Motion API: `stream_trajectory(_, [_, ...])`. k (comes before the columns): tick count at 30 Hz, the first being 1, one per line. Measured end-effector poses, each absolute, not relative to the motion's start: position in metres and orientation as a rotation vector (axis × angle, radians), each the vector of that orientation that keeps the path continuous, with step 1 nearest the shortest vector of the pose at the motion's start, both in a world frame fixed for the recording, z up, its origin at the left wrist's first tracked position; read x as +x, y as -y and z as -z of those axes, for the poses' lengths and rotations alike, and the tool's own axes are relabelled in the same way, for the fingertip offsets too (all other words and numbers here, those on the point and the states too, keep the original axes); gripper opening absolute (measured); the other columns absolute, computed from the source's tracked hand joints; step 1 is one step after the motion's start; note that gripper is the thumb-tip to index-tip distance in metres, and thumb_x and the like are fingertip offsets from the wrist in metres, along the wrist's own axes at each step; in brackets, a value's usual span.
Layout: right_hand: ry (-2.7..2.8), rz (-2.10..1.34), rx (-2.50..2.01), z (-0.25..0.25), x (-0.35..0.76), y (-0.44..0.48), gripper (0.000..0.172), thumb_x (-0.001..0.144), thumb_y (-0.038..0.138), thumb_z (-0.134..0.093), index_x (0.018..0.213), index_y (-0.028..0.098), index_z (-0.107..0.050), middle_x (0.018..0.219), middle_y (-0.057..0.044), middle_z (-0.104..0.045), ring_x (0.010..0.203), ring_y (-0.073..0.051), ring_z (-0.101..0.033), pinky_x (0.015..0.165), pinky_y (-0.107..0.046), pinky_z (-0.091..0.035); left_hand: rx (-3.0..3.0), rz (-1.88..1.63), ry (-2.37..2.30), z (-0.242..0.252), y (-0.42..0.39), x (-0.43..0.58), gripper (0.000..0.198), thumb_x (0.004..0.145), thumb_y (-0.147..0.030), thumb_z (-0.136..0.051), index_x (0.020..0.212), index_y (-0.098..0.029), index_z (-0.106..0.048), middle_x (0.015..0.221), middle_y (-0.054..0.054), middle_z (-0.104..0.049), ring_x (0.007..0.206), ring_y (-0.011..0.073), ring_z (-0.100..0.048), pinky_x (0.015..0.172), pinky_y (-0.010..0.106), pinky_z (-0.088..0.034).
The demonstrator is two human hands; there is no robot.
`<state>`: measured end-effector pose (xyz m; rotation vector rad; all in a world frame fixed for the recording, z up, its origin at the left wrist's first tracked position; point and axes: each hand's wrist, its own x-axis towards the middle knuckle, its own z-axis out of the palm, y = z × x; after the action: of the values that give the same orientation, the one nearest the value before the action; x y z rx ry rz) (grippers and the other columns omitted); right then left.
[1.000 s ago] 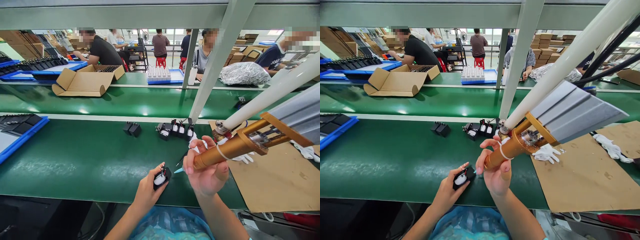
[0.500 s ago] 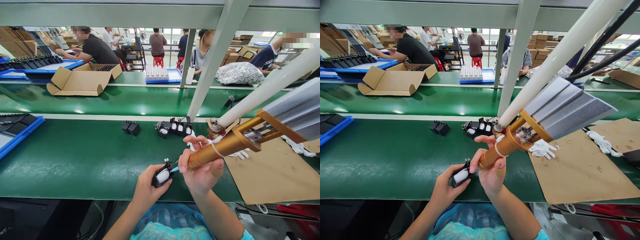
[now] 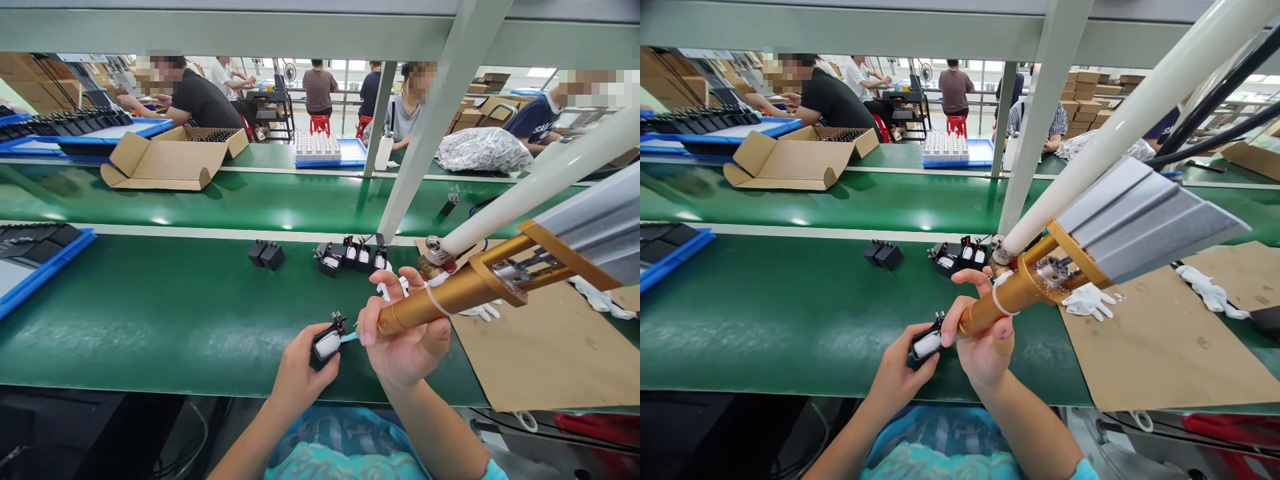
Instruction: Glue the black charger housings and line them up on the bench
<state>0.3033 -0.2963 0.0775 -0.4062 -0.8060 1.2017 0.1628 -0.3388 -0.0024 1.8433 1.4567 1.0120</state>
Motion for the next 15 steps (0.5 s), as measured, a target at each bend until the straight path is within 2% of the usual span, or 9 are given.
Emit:
stream_trajectory(5, [0.821,-1.212,-0.382,-0.078,0.298,0.293,0.044,0.079,0.062,-0.048,0.108,0.030,-0.054,0.101,-0.002,-0.062,0.036,-0.007,-0.050,0.030,-0.025,-0.034,1.822,-1.025,-1.406,0.007,0.335,0.170,0.033,0.080,-0.023,-0.061,0.111,-0.022,-0.050,0.097,0.002,-0.069,0.083,0.0156,-0.065,0.072,0.027,-0.051])
stream_trajectory(10, [0.825,-1.222,-0.373,-0.079,0.294,0.293,0.047,0.078,0.064,-0.049,0.111,0.030,-0.051,0.102,-0.002,-0.061,0.036,-0.007,-0.051,0.027,-0.024,-0.035,1.887,-1.109,-1.366,0.005,0.330,0.177,0.034,0.076,-0.022,-0.064,0.108,-0.022,-0.052,0.099,0.004,-0.069,0.083,0.0174,-0.066,0.070,0.028,-0.051])
stream_trajectory(15, [0.828,-1.236,-0.374,-0.079,0.294,0.294,0.039,0.077,0.063,-0.050,0.097,0.030,-0.053,0.102,0.000,-0.060,0.034,-0.007,-0.051,0.028,-0.025,-0.037,1.932,-1.237,-1.255,0.002,0.325,0.181,0.039,0.076,-0.020,-0.063,0.113,-0.023,-0.050,0.111,0.007,-0.067,0.097,0.0204,-0.065,0.077,0.031,-0.053])
